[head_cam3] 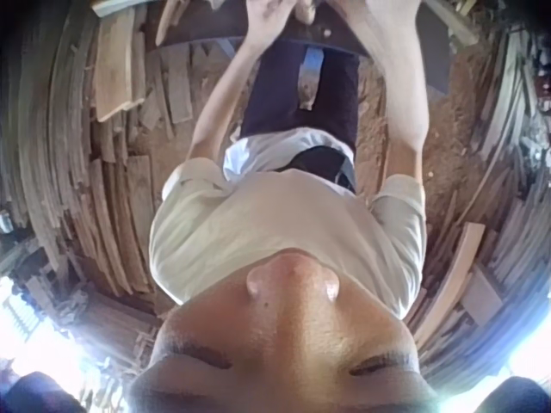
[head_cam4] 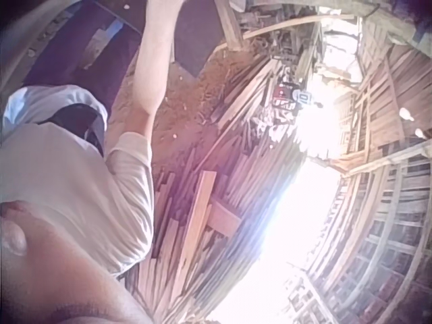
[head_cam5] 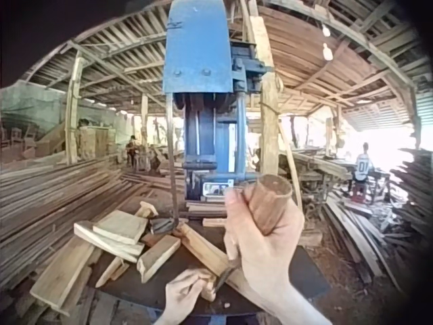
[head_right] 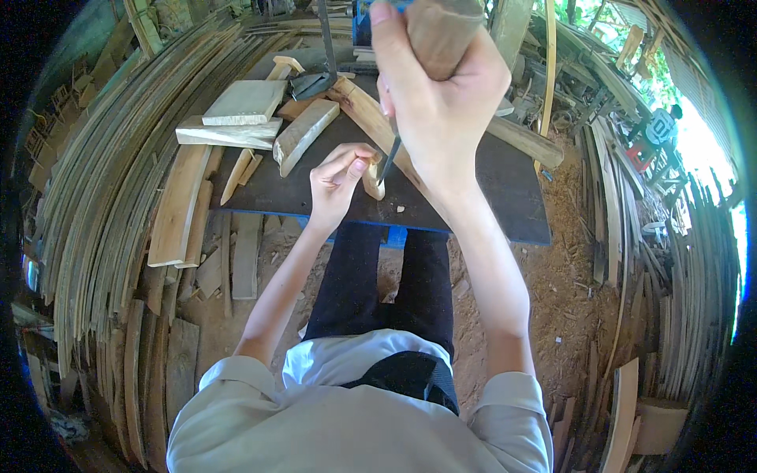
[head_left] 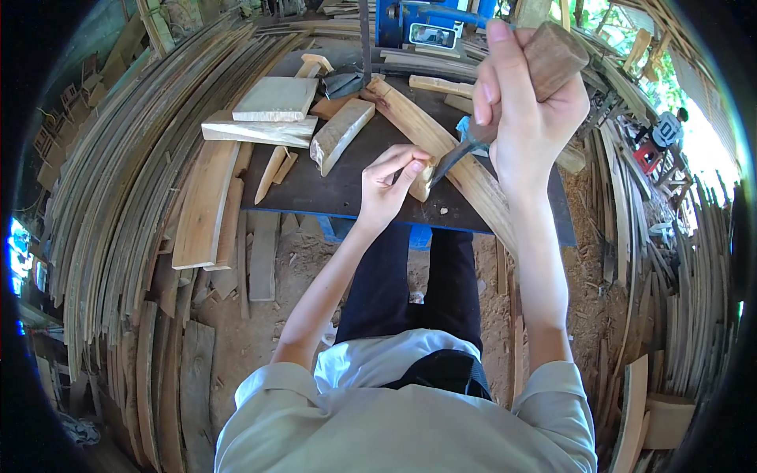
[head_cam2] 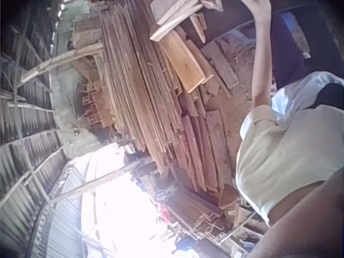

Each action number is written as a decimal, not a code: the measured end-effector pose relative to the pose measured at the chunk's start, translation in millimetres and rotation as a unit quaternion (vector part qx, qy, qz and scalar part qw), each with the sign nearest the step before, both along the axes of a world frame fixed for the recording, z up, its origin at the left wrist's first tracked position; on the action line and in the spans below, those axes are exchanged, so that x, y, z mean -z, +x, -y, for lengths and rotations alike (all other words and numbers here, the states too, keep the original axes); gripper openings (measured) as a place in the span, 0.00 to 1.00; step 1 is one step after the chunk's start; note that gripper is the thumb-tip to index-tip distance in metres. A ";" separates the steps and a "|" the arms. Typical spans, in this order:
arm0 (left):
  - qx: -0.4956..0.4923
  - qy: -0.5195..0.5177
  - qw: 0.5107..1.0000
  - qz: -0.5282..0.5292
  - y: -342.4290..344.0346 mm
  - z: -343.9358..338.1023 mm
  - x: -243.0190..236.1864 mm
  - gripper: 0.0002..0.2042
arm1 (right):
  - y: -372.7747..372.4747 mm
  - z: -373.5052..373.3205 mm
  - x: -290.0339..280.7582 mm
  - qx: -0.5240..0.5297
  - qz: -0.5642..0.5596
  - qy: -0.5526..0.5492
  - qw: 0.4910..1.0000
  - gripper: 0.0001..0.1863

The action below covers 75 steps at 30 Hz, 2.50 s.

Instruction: The person uses a chisel to carve and shape a small piece of wood on a workbench. They hold the wood with one hand and strike the chisel with the other to remove shavings. After carving, they inspect the piece and use a pencil to mark it.

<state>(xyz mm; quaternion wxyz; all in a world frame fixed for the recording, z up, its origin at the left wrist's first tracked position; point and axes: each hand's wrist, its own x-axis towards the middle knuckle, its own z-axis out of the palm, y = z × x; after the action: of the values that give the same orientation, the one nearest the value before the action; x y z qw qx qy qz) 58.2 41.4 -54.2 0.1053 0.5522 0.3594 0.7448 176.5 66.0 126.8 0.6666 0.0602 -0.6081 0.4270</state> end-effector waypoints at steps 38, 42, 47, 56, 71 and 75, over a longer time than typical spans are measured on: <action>0.035 -0.010 0.999 0.000 -1.6 2.0 0.7 0.07 | -10.5 -3.4 -25.9 0.006 0.076 -0.015 0.997 0.09; 0.029 -0.010 1.000 -0.002 -2.0 3.8 2.3 0.07 | -0.1 3.0 -25.9 0.015 0.077 -0.045 0.996 0.09; 0.039 -0.003 0.999 0.012 0.0 2.8 1.2 0.07 | -3.6 -6.4 -21.5 -0.003 0.083 -0.015 0.996 0.09; 0.035 -0.014 0.999 0.002 -2.6 3.5 2.6 0.07 | -2.2 0.3 -23.9 -0.032 0.040 -0.045 0.998 0.06; 0.043 -0.014 0.999 -0.009 -2.6 2.9 0.6 0.08 | -1.6 -15.7 -9.2 -0.015 0.050 -0.027 0.998 0.06; 0.056 -0.010 0.998 -0.003 -2.0 3.1 -0.3 0.08 | -1.3 -17.4 -8.5 0.005 0.034 -0.042 0.999 0.07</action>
<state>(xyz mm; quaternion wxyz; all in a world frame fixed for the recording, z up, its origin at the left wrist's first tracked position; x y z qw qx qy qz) 56.2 38.3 -53.9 0.1515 0.5728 0.3354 0.7325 175.2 83.4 135.3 0.6498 0.0145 -0.6117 0.4510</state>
